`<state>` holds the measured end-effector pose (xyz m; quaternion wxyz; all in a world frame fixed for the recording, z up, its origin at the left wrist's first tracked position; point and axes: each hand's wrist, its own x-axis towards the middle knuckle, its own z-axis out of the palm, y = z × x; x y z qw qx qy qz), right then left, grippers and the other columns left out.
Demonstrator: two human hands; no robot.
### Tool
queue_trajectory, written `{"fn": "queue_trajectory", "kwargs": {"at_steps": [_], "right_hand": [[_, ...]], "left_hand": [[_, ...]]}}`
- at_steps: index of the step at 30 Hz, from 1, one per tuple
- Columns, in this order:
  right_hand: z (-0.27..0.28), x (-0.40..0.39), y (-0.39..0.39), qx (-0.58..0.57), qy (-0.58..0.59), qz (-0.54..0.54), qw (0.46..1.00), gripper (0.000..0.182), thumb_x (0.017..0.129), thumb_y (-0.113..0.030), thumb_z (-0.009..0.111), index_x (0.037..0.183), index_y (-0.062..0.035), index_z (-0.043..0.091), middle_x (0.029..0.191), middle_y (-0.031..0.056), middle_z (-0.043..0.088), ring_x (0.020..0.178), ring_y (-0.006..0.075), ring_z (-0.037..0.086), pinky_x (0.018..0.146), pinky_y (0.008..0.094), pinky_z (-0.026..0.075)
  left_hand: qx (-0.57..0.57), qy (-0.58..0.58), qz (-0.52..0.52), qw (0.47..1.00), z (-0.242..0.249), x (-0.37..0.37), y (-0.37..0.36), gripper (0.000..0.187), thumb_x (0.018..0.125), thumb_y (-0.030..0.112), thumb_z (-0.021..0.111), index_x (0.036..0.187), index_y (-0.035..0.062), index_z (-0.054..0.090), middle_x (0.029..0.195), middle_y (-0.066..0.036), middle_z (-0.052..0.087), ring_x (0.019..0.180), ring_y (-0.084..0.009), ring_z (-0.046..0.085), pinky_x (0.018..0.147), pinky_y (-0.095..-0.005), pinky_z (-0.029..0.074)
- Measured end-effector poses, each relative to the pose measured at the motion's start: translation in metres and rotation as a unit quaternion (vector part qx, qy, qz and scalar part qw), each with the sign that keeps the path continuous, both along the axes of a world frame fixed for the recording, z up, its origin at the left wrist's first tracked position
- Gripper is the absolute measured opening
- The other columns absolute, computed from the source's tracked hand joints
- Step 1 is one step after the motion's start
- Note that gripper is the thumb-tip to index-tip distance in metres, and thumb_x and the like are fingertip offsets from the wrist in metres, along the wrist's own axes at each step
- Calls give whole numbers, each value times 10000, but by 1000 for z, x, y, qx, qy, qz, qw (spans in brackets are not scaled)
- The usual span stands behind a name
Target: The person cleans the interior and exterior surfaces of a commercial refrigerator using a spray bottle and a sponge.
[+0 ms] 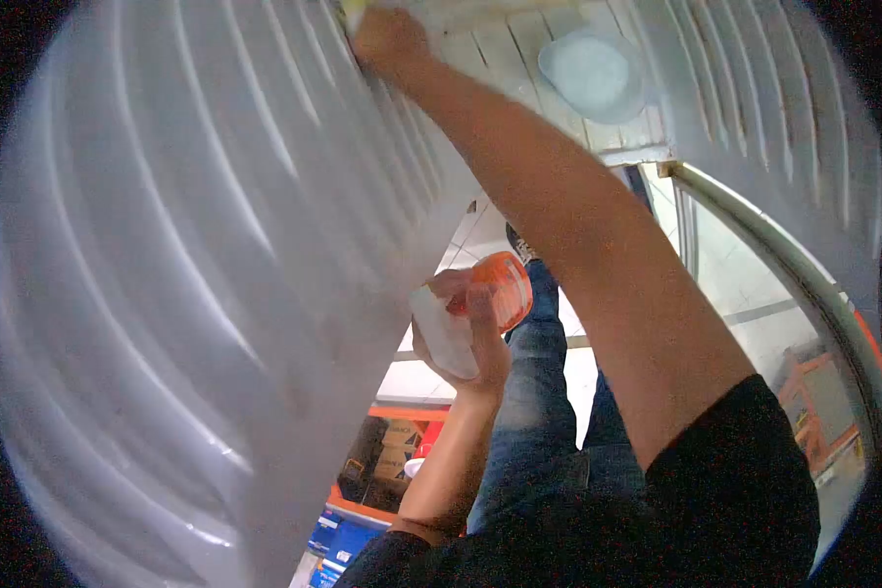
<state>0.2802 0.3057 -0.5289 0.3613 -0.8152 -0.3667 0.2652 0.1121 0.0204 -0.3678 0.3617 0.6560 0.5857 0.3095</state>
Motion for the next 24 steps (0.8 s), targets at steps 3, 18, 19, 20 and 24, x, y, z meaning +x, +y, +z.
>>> {"fn": "queue_trajectory", "kwargs": {"at_steps": [3,18,19,20,24], "right_hand": [[-19,-56,-90,-16,-18,92,995,379,879,-327,577,1092,-23,653,987,213,696,941,398,670,871,526,530],[-29,-92,-142,-37,110,10,993,580,955,-534,513,1092,14,643,934,267,675,892,419,667,835,526,514],[-29,-86,-115,-15,67,-18,997,574,951,-537,518,1037,14,654,910,256,684,875,412,670,811,523,518],[-32,-74,-83,8,27,-56,998,573,948,-539,522,983,15,664,885,245,692,858,405,673,788,519,521],[-6,-28,18,53,-29,-59,996,417,931,-374,555,949,22,682,881,245,701,844,393,687,779,507,540]], "left_hand": [[-27,82,6,996,12,-4,4,285,919,266,688,823,16,593,759,-110,643,656,-245,602,640,-356,484],[-85,11,-18,996,3,-22,1,417,960,343,657,1109,-34,560,1075,-158,623,835,-221,643,782,-322,526],[-81,12,-24,996,3,-26,-1,419,959,339,659,1112,-38,560,1081,-159,622,822,-217,647,774,-320,528],[-77,18,-41,996,2,-27,3,421,958,335,662,1115,-42,560,1087,-160,621,809,-214,652,766,-319,529],[-84,-52,-9,995,16,-33,15,363,914,322,710,1011,-13,611,990,-134,648,845,-216,634,789,-343,518]]}}
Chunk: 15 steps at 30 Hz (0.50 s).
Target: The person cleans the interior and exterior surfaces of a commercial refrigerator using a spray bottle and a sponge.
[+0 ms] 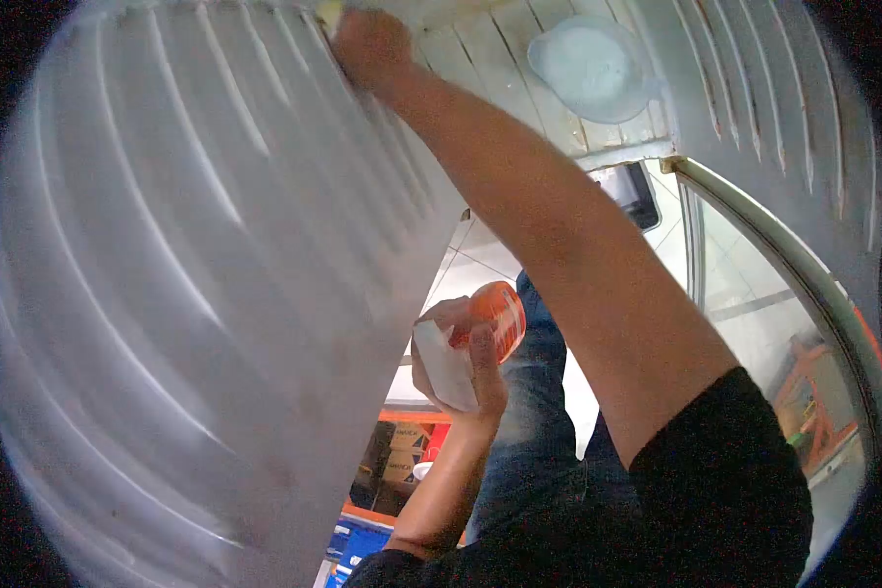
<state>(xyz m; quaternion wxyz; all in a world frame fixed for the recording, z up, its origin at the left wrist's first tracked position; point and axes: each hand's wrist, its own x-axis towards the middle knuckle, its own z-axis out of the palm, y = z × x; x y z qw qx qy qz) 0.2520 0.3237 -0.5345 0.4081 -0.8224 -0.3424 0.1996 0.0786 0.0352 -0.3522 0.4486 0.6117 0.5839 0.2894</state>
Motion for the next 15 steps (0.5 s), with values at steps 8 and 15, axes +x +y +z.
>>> {"fn": "queue_trajectory", "kwargs": {"at_steps": [8,15], "right_hand": [[-32,-94,-198,-131,103,93,982,530,949,-436,546,1294,-35,582,1046,223,675,978,380,667,880,490,525],[-62,-67,-125,-63,14,30,997,415,1000,-371,481,1091,-2,648,925,246,677,921,410,664,785,523,526]], "left_hand": [[23,142,-49,988,-23,0,-5,362,949,372,658,944,13,612,861,-103,656,725,-192,632,694,-324,502],[37,164,-46,985,-15,-2,1,330,924,341,676,841,27,615,810,-101,647,731,-231,611,679,-352,487]]}}
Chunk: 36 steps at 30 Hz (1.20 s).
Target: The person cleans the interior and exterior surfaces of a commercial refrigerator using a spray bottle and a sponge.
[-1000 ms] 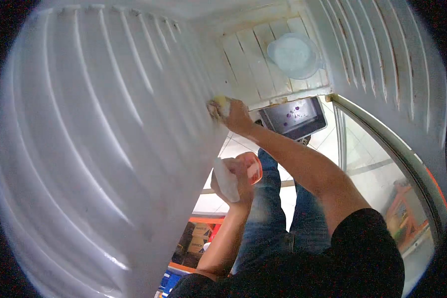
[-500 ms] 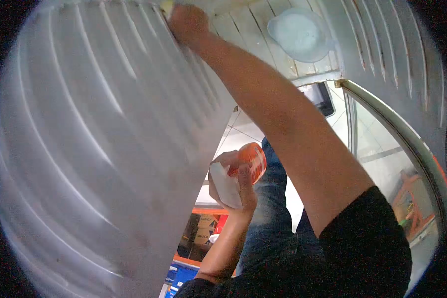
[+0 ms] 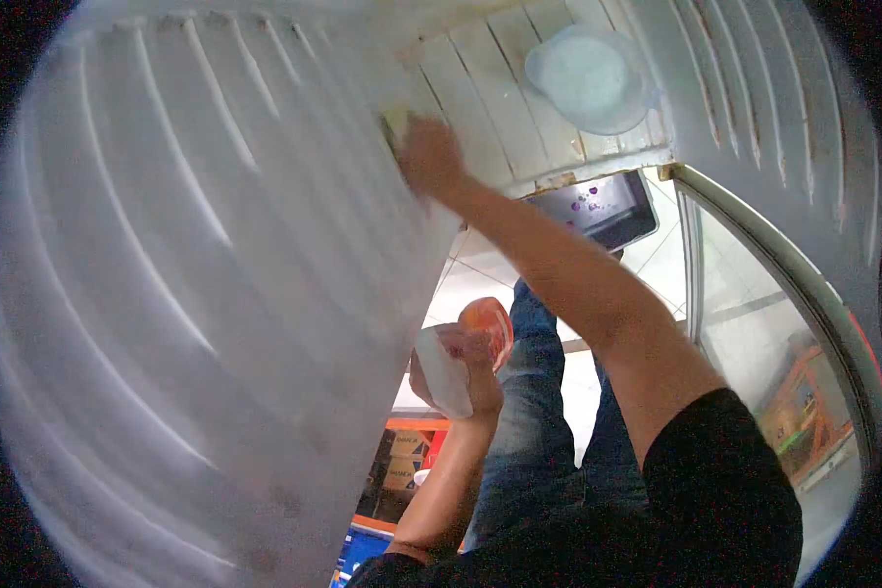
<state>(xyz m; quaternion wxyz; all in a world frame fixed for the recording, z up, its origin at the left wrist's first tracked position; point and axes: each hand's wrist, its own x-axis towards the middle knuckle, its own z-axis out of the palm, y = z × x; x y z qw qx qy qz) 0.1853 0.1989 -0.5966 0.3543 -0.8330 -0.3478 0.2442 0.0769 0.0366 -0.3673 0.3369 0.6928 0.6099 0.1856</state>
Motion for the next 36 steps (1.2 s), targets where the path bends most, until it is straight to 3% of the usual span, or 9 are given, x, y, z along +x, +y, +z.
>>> {"fn": "queue_trajectory", "kwargs": {"at_steps": [4,7,11,14,18,20,23,29,36], "right_hand": [[39,80,109,-13,56,17,998,411,977,-344,476,976,16,674,974,268,683,966,402,665,828,507,540],[22,67,98,30,3,-1,1000,338,944,-269,498,971,16,675,951,266,690,935,404,677,819,514,543],[6,7,-49,-97,33,190,976,327,894,-180,529,1151,5,613,980,217,697,845,381,697,754,482,564],[43,10,-124,-101,49,256,960,323,884,-194,569,1132,9,611,929,224,691,788,392,697,748,511,553],[40,106,-146,8,-126,-24,992,422,868,-213,641,1236,-27,552,949,247,665,880,410,674,767,512,538],[56,177,-130,-36,-154,-58,986,410,850,-149,643,1216,2,538,968,242,656,899,426,661,795,512,527],[44,227,-112,-228,-204,192,933,330,841,-70,617,1155,23,581,1051,232,674,977,406,665,862,505,536],[-72,247,-97,-297,-147,342,879,364,852,-77,599,1192,48,626,1235,236,647,1158,382,622,999,481,494],[-83,270,-97,-348,-152,447,810,354,908,-149,542,1216,1,631,1258,222,638,1174,376,613,1024,502,472]], "left_hand": [[4,-99,52,994,-21,2,2,323,915,309,691,887,-3,614,879,-124,650,776,-250,618,734,-364,504],[17,-72,16,997,-28,1,2,358,957,341,649,1018,-7,585,954,-134,642,750,-212,640,726,-340,510],[-42,-83,60,994,-22,14,0,318,960,303,656,1010,-3,588,911,-124,649,713,-191,638,675,-331,514],[-75,-16,58,995,-19,17,1,251,906,222,676,838,-12,615,804,-134,655,733,-254,626,694,-365,500],[-58,-38,83,994,-33,24,-9,200,899,160,665,804,-6,607,762,-126,652,676,-254,604,645,-371,479],[-82,-10,103,991,-22,40,-8,230,914,193,677,821,-6,608,753,-115,638,660,-230,590,639,-358,472],[-72,-142,143,977,-55,34,-31,213,928,196,692,914,0,611,746,-69,611,661,-165,567,624,-311,459],[-152,-186,149,959,-48,35,-46,163,940,118,673,1058,21,614,858,-33,638,739,-78,584,627,-221,453],[-144,-176,155,961,-47,30,-59,175,930,129,689,1049,20,621,897,-47,644,794,-101,590,687,-256,476]]}}
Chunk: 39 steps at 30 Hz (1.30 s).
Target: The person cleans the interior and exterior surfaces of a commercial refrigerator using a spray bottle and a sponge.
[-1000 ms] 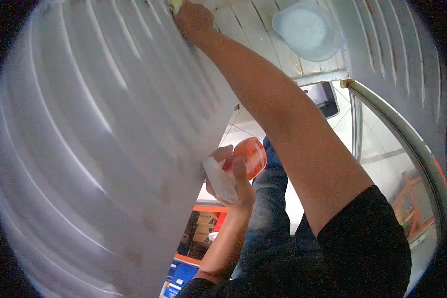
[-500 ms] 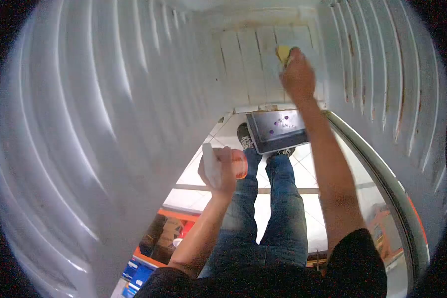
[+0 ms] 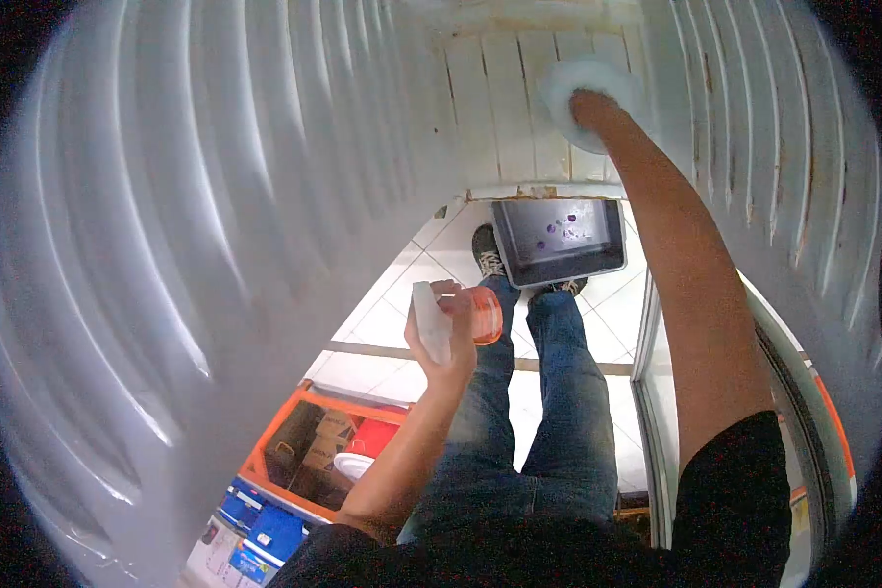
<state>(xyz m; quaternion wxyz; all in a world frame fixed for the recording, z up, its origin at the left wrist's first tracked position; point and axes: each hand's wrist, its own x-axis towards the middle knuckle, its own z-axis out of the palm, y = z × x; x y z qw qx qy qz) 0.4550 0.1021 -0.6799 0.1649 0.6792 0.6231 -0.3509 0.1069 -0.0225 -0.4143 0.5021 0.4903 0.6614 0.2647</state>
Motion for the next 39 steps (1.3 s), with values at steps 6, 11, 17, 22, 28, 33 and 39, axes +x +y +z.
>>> {"fn": "queue_trajectory", "kwargs": {"at_steps": [6,11,17,22,28,33,39], "right_hand": [[19,-3,-4,136,-80,-44,986,327,933,-243,494,1158,-65,652,1147,196,671,1100,361,644,945,501,526],[87,-29,-10,180,-72,-178,965,276,899,-216,562,1107,-51,633,1113,196,669,1071,368,645,915,512,528],[141,-174,-32,372,247,-292,846,373,851,-115,630,1213,-35,581,1101,226,637,1070,397,610,928,513,479],[147,-335,4,367,457,-479,654,541,841,-73,620,1366,-28,496,1405,234,494,1318,402,464,1086,487,392],[116,-331,-66,590,391,-298,640,577,915,-169,575,1459,-88,402,1508,207,395,1394,433,372,1149,583,303],[-15,-370,-55,393,235,-327,827,553,941,-168,547,1471,-126,392,1499,173,423,1356,384,436,1094,596,365],[-79,-309,-95,201,119,-77,969,483,937,-165,532,1419,-163,498,1426,153,507,1353,329,449,1039,612,393]], "left_hand": [[-16,0,-14,1000,4,-3,-6,164,940,119,678,1045,9,616,921,-45,638,796,-96,573,697,-258,473],[15,-5,-32,999,4,-5,-12,166,950,107,659,1058,-7,605,937,-57,632,814,-103,585,722,-265,490],[56,87,-41,994,9,-28,-28,210,945,150,660,1052,-20,599,900,-86,632,810,-144,606,723,-283,498],[10,172,-62,983,24,-75,-41,292,957,205,635,1095,-41,558,940,-119,595,820,-171,601,766,-315,505],[28,174,-90,980,24,-109,-53,326,981,262,621,1121,-18,530,972,-78,552,885,-164,552,782,-316,490],[44,118,-69,990,19,-119,-42,271,962,175,627,1129,-9,519,972,-76,550,895,-148,541,789,-297,485],[40,146,-137,979,16,-115,-43,259,947,167,650,1101,-10,542,932,-75,575,846,-139,552,763,-293,491]]}}
